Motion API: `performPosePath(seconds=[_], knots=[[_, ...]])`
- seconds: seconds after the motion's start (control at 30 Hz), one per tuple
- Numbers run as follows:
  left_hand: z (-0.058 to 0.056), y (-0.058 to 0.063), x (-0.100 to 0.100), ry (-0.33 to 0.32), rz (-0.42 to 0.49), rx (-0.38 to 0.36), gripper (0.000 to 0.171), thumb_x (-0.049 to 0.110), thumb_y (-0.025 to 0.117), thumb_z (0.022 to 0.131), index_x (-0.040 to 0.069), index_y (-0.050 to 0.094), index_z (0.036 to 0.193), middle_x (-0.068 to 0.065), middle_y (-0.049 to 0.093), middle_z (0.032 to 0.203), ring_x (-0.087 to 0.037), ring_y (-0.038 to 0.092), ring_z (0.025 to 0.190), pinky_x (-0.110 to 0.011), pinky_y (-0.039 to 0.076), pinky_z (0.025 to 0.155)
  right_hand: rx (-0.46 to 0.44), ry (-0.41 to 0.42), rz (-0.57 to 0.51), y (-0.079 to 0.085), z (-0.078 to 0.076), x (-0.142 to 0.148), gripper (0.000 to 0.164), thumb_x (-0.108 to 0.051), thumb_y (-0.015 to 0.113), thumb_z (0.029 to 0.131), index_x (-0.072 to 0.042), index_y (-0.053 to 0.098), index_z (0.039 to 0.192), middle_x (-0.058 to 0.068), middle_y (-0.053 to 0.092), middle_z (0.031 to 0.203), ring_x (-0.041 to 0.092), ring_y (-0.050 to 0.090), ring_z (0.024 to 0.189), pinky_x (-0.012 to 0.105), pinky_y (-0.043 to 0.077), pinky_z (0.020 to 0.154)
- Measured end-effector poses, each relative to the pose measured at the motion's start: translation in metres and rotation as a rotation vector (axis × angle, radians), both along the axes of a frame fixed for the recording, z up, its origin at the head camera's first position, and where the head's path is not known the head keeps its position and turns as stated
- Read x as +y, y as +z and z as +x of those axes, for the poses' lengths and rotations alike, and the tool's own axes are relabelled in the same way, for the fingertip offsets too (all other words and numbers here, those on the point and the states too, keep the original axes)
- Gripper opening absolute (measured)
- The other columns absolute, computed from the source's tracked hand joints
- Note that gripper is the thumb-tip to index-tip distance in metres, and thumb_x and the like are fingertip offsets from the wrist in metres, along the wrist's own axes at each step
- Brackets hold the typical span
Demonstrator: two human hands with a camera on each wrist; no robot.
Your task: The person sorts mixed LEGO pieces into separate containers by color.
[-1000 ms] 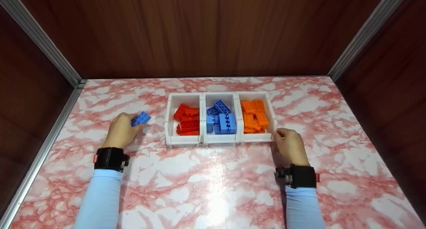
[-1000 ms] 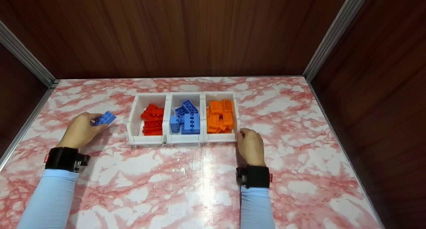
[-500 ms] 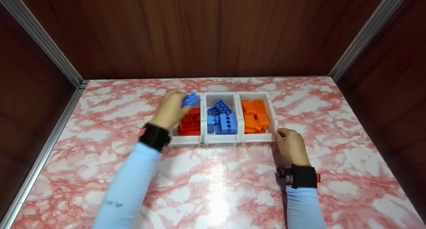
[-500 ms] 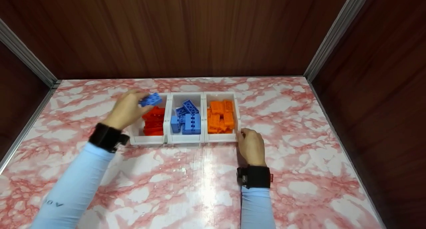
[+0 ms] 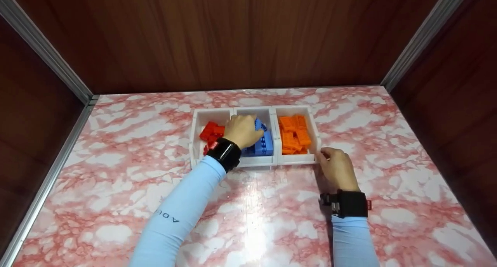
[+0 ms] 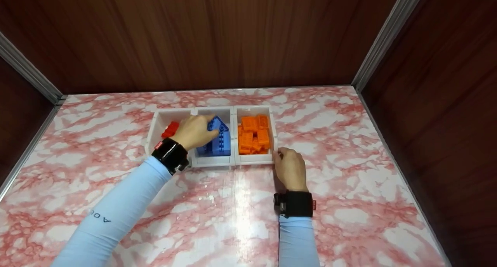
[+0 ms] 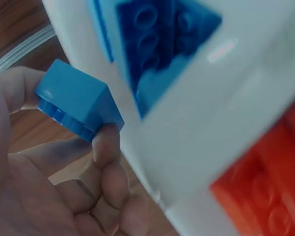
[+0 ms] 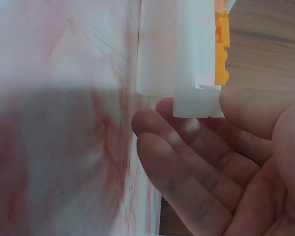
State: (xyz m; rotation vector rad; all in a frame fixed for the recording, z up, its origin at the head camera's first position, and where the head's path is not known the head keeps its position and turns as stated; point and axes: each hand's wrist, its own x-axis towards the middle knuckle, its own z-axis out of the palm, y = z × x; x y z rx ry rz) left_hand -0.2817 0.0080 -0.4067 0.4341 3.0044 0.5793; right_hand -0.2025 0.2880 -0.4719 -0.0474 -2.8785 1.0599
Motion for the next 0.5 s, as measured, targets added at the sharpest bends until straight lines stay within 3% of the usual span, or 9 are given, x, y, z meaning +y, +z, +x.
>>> performPosePath(seconds=[0.1, 0.27, 0.4, 0.5], knots=[[0.003, -0.005, 0.002, 0.018, -0.028, -0.007, 0.055, 0.039, 0.062, 0.094, 0.014, 0.056, 0.142, -0.013, 0.061, 0.135, -0.037, 0.054, 0.115, -0.056, 0.037, 0.098, 0.001, 0.005, 0.0, 0.0, 0.0, -0.001, 0.028, -0.022, 0.057, 0.102, -0.003, 0.071, 0.117, 0.016, 0.071, 0.1, 0.031, 0.063, 0.091, 0.046, 0.048, 0.083], [0.007, -0.011, 0.004, 0.019, -0.075, 0.01, 0.049, 0.042, 0.063, 0.094, 0.013, 0.063, 0.133, -0.012, 0.065, 0.126, -0.036, 0.052, 0.115, -0.056, 0.035, 0.099, 0.031, 0.012, 0.008, -0.001, 0.0, 0.0, 0.026, -0.02, 0.058, 0.1, -0.002, 0.072, 0.113, 0.015, 0.071, 0.098, 0.032, 0.063, 0.089, 0.046, 0.048, 0.082], [0.008, -0.012, 0.005, 0.029, -0.101, 0.03, 0.036, 0.043, 0.062, 0.095, 0.01, 0.072, 0.105, -0.012, 0.066, 0.119, -0.034, 0.049, 0.115, -0.052, 0.034, 0.096, 0.074, 0.023, 0.036, -0.002, 0.001, 0.0, 0.023, -0.018, 0.06, 0.099, -0.001, 0.072, 0.108, 0.015, 0.071, 0.094, 0.031, 0.063, 0.085, 0.044, 0.047, 0.077], [0.009, -0.013, 0.005, 0.047, -0.118, 0.046, 0.037, 0.044, 0.059, 0.096, 0.011, 0.07, 0.083, -0.012, 0.062, 0.12, -0.034, 0.045, 0.121, -0.052, 0.032, 0.098, 0.084, 0.028, 0.042, -0.001, 0.001, 0.0, 0.023, -0.017, 0.06, 0.099, 0.0, 0.072, 0.107, 0.015, 0.071, 0.093, 0.031, 0.063, 0.084, 0.045, 0.047, 0.077]])
